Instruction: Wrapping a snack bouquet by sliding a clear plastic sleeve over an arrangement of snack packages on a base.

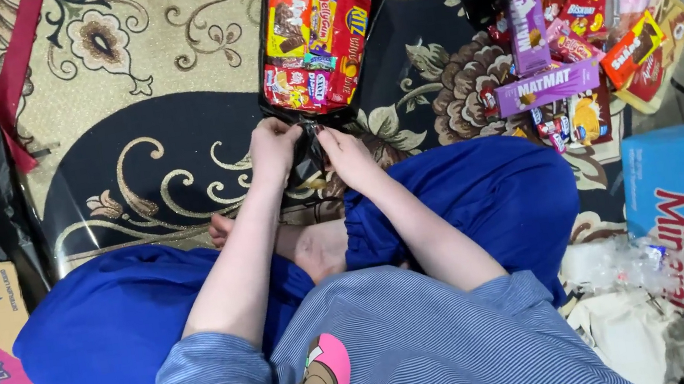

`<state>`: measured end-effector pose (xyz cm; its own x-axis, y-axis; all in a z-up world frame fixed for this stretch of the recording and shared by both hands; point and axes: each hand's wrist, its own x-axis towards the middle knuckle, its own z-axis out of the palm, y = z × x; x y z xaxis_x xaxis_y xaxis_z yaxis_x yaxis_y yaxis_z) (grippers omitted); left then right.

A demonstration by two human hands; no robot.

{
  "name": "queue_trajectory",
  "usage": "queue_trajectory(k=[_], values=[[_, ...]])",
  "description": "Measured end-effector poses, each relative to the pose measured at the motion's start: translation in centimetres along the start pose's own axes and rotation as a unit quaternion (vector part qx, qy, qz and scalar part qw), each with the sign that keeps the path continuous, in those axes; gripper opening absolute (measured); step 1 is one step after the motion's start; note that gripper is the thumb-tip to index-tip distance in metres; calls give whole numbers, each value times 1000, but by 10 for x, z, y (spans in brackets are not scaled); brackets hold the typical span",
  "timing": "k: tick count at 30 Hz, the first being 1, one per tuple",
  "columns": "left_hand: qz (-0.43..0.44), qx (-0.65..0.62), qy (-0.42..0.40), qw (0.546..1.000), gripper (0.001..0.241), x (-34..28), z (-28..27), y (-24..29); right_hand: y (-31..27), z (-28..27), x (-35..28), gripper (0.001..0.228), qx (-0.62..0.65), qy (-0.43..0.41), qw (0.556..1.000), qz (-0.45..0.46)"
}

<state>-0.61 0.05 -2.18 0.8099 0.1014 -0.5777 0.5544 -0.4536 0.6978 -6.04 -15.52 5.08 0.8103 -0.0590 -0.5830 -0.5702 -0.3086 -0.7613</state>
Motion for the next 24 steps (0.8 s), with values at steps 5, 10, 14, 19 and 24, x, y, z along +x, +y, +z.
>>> queue_trajectory(k=[5,10,14,19,24], values=[[-4,-8,10,1000,19,13,5,-7,17,-15,-17,48,-334,157,926,-83],[-2,7,0,1000,20,3,3,-1,50,-36,-10,94,-392,99,913,60],[15,39,0,999,22,-7,-7,12,59,-34,2,107,-388,66,916,78],[20,67,-9,998,24,-19,-11,29,57,-35,0,121,-398,59,912,77],[16,63,-8,998,23,-21,-12,30,57,-33,-1,121,-388,70,917,64]])
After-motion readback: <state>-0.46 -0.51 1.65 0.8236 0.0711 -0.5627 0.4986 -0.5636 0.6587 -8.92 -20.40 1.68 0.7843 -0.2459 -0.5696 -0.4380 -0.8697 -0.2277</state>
